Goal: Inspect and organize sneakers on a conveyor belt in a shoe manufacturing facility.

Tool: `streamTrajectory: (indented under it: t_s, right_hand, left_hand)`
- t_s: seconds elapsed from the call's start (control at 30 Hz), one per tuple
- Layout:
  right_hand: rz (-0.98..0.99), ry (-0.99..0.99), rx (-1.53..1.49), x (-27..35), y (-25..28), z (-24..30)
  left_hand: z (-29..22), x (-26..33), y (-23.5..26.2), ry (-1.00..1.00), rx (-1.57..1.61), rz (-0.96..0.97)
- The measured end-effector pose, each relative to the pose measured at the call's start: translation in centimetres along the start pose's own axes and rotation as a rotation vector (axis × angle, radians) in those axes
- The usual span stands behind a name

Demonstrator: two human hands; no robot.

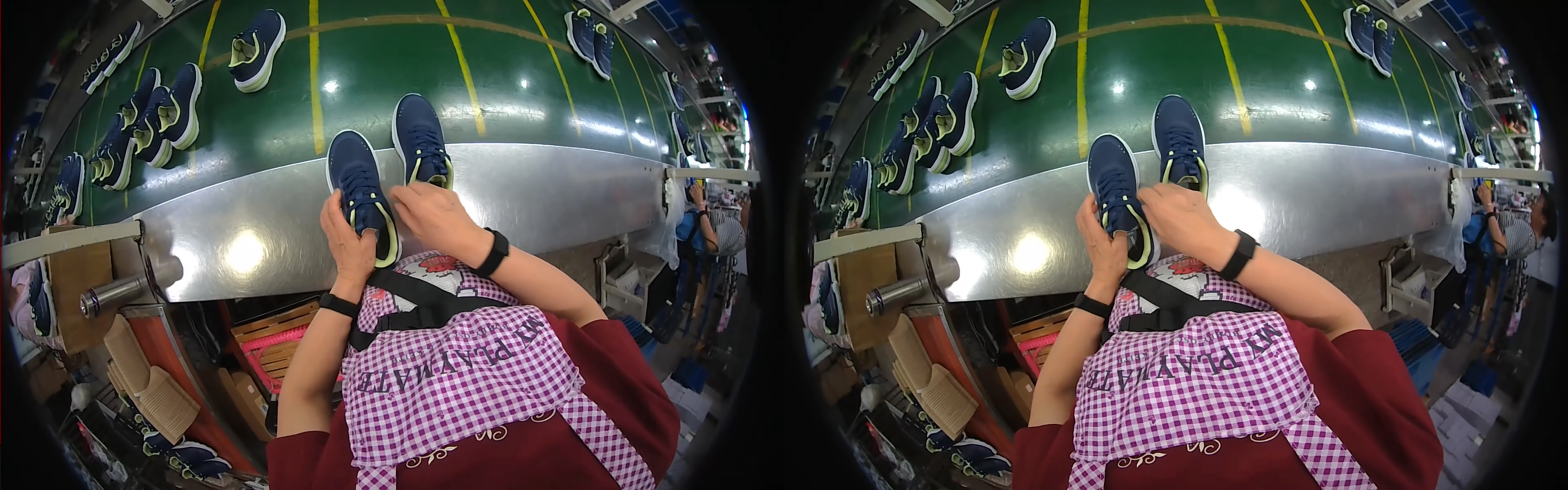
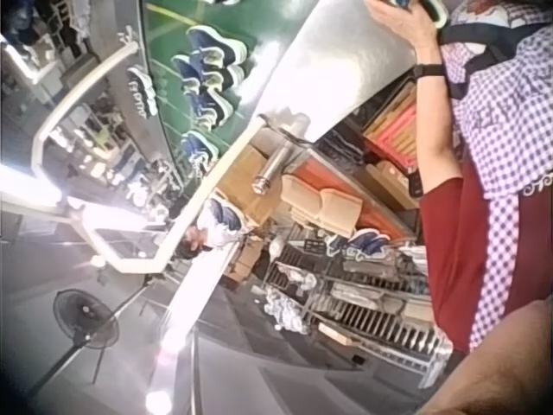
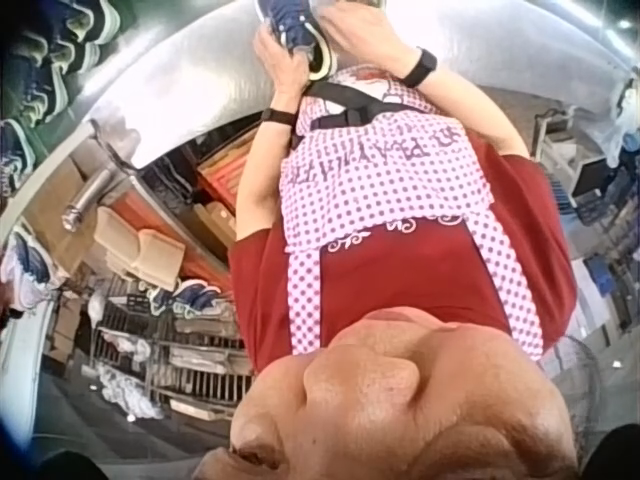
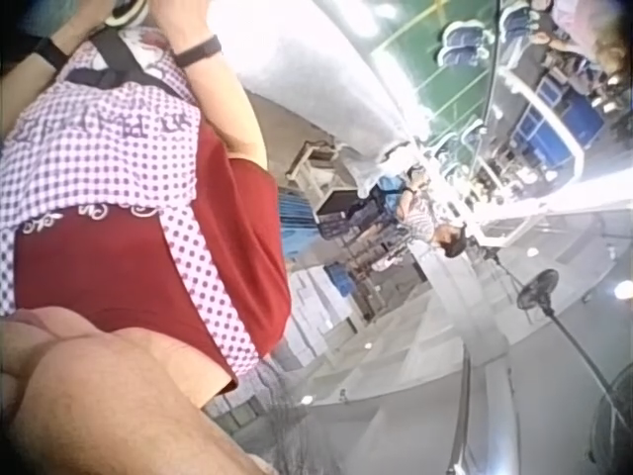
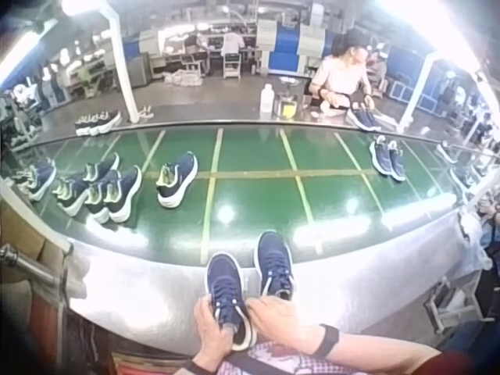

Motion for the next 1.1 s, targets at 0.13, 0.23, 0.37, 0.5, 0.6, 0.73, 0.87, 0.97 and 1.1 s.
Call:
streamTrajectory:
  t_s: [0.13, 0.23, 0.37, 0.5, 0.6, 0.73, 0.87, 0.97, 1.1]
  right_hand:
    - [-0.068, 0.083, 0.166, 3.1, 1.9, -1.4]
    - [-0.101, 0.140, 0.199, 4.1, 1.4, -2.1]
    - [-0.059, 0.295, -0.017, 3.4, 1.1, -0.4]
    - [0.179, 0.402, -0.155, 3.3, -4.7, 1.3]
    - [0.261, 0.418, 0.019, 1.6, -6.6, 1.8]
    - [-0.021, 0.389, 0.278, 0.8, -7.8, 1.3]
    - [0.028, 0.438, 0.200, 0.6, -9.3, 1.2]
    - [0.173, 0.438, 0.184, -0.2, -10.8, 0.8]
    - [0.125, 0.431, 0.127, -0.7, -13.8, -0.2]
  left_hand:
    - [-0.4, 0.5, 0.9, 0.046, -0.035, 0.034]
    - [-0.9, 1.3, 2.8, 0.040, -0.132, 0.006]
    - [-2.4, 1.4, 3.8, -0.164, -0.245, -0.048]
    - [-4.2, -0.9, 2.3, -0.357, -0.226, 0.073]
    - [-4.8, -2.2, 1.6, -0.428, -0.226, 0.086]
    - [-4.4, -2.6, 1.1, -0.386, -0.273, -0.079]
    - [-5.2, -3.5, 0.3, -0.533, -0.317, 0.079]
    - [-6.6, -5.0, -0.9, -0.669, -0.416, 0.395]
    - [-8.9, -5.2, -3.8, -0.883, -0.521, 0.649]
Point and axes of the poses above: each hand's wrist, its own x-axis away from the middle knuckle, its own y-axis out of the back of the hand, z = x × y, the point moved 8 cm from there along -x, towards the middle knuckle, and after that the axes turned 6 degrees about -y, right-handed, at the moved point
